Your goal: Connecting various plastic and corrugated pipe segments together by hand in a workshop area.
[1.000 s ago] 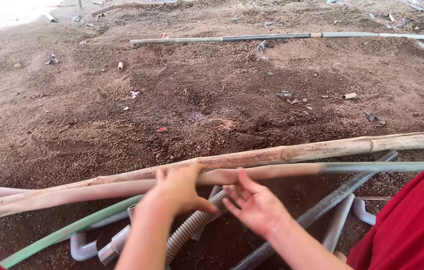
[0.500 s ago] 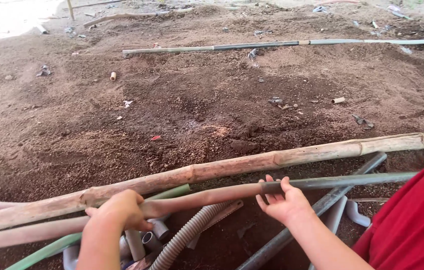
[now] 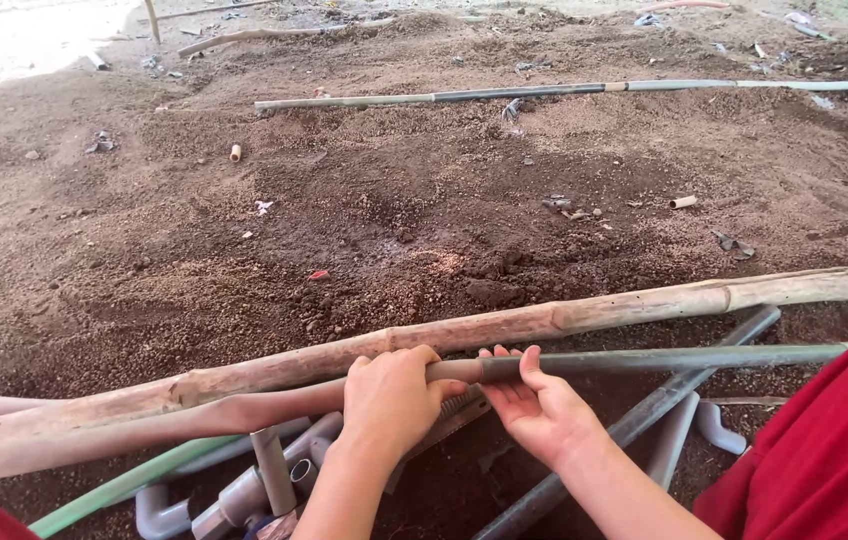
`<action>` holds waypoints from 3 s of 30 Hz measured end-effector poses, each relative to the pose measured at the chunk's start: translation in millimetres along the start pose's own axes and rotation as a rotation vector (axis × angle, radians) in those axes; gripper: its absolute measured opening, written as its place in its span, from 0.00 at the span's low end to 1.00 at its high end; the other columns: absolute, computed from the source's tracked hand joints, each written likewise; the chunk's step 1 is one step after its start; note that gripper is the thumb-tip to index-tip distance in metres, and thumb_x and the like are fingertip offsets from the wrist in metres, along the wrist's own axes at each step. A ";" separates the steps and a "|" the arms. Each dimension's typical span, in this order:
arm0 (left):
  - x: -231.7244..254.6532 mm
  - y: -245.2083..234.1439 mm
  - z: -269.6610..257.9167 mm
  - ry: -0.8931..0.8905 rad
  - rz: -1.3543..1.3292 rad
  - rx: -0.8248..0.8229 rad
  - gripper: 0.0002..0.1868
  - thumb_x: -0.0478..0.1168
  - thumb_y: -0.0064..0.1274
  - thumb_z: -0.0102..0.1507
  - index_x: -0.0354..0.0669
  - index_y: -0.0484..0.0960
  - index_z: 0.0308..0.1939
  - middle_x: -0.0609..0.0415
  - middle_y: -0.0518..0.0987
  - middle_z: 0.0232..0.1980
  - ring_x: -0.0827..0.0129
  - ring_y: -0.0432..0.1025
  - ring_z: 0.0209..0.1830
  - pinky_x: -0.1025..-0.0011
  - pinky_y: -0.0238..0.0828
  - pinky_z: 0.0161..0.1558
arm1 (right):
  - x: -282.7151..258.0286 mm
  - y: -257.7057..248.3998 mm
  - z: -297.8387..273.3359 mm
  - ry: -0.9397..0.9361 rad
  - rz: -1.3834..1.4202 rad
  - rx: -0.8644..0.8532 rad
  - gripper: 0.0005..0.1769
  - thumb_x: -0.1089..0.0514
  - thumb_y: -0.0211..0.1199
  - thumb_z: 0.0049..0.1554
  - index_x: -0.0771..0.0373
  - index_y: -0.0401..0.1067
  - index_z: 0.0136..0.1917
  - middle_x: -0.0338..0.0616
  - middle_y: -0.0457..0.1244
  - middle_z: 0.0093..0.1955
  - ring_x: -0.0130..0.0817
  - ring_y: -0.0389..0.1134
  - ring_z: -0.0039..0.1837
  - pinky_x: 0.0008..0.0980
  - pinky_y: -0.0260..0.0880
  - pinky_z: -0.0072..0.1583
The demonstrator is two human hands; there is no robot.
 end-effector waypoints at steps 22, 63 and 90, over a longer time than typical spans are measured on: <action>14.3 -25.9 -17.4 -0.065 -0.033 -0.166 0.23 0.67 0.52 0.68 0.55 0.83 0.48 0.49 0.86 0.52 0.44 0.76 0.57 0.48 0.69 0.57 | -10.2 -2.8 11.6 -0.025 -0.061 0.083 0.05 0.61 0.53 0.70 0.58 0.68 0.59 0.53 0.68 0.65 0.54 0.71 0.68 0.63 0.71 0.73; 21.0 39.3 -0.8 0.040 0.004 -0.458 0.15 0.46 0.55 0.68 0.55 0.78 0.59 0.49 0.80 0.60 0.52 0.75 0.61 0.54 0.75 0.58 | -14.5 -30.5 7.3 0.059 -0.125 0.127 0.17 0.55 0.56 0.67 0.67 0.61 0.63 0.65 0.67 0.66 0.57 0.69 0.70 0.52 0.70 0.71; 73.1 13.4 -25.0 0.114 -0.027 -0.413 0.30 0.70 0.64 0.58 0.51 0.86 0.46 0.52 0.84 0.53 0.53 0.79 0.53 0.55 0.75 0.54 | -59.5 -69.8 31.1 -0.008 0.121 0.094 0.11 0.55 0.68 0.63 0.57 0.67 0.47 0.30 0.54 0.28 0.24 0.57 0.33 0.33 0.72 0.54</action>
Point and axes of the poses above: each hand's wrist, its own z-axis towards the middle knuckle, its own y-axis out of the palm, x = y × z, the point moved 1 cm from there along z, towards the middle knuckle
